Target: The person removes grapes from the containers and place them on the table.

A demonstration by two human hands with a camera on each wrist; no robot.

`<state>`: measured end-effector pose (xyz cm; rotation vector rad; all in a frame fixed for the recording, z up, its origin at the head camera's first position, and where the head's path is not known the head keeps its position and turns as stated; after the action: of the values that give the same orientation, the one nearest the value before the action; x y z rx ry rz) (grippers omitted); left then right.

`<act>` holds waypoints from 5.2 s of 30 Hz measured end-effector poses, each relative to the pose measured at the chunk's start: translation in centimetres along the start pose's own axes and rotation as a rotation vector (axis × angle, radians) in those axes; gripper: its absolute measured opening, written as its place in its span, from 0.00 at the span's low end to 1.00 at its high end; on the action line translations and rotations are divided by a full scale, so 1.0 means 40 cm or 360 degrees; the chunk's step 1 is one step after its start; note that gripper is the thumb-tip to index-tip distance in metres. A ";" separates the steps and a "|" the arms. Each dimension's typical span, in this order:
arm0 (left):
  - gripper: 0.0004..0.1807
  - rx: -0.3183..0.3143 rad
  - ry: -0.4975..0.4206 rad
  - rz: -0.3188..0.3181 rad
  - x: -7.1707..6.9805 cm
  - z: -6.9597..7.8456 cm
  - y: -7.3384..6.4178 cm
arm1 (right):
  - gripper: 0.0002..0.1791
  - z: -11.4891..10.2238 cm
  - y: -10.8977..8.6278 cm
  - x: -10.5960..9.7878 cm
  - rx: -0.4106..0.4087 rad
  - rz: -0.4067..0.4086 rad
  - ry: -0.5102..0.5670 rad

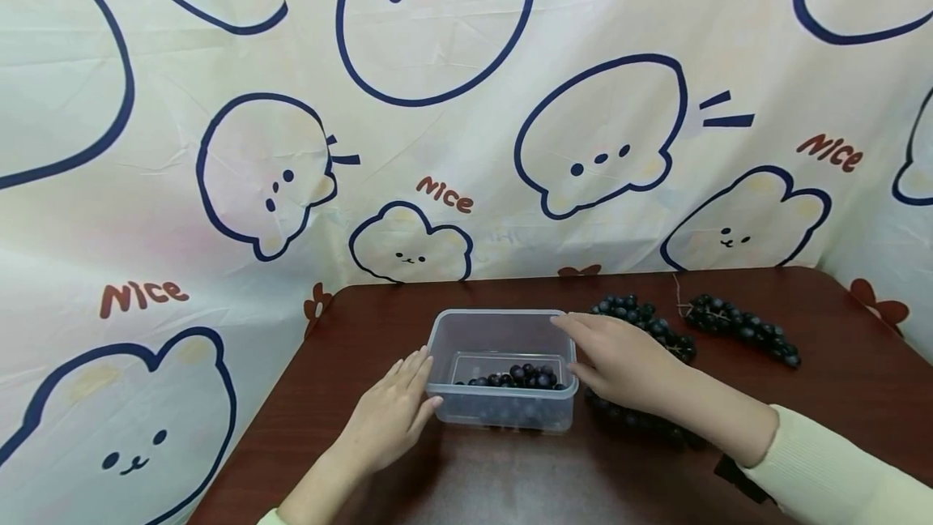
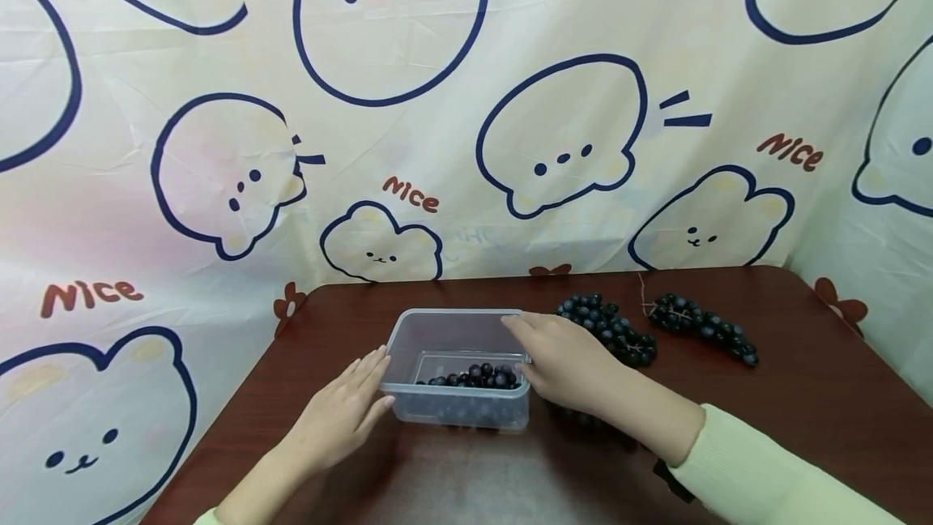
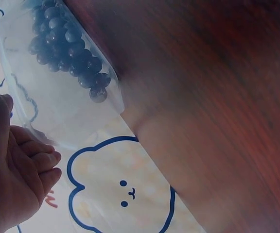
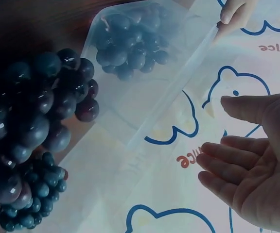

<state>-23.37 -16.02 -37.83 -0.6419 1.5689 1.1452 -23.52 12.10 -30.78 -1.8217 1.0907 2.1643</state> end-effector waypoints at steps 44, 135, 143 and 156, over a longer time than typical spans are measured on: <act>0.31 -0.0006 -0.0045 0.0024 0.007 -0.007 -0.002 | 0.35 0.011 0.173 0.244 0.0052 -0.0930 0.0406; 0.32 -0.0031 -0.0047 -0.0030 0.005 -0.006 -0.003 | 0.26 0.007 0.203 0.233 -0.0075 -0.0258 -0.0107; 0.31 -0.0023 -0.0058 -0.0006 0.004 -0.005 -0.001 | 0.24 -0.014 0.194 0.199 -0.0307 0.0067 -0.0389; 0.31 -0.0025 -0.0060 -0.0009 0.004 -0.006 -0.001 | 0.16 -0.032 0.168 0.190 -0.0529 0.0313 -0.0839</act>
<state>-23.47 -16.24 -37.99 -0.6314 1.5268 1.1597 -27.97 3.72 -34.60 -1.1400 0.8520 2.8494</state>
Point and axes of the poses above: each hand's wrist, its own y-axis towards the middle knuckle, its own x-axis out of the palm, z = x × y, the point moved 5 cm from there along y, towards the middle knuckle, and after that the axes turned 8 degrees about -x, right-handed, at the moved point
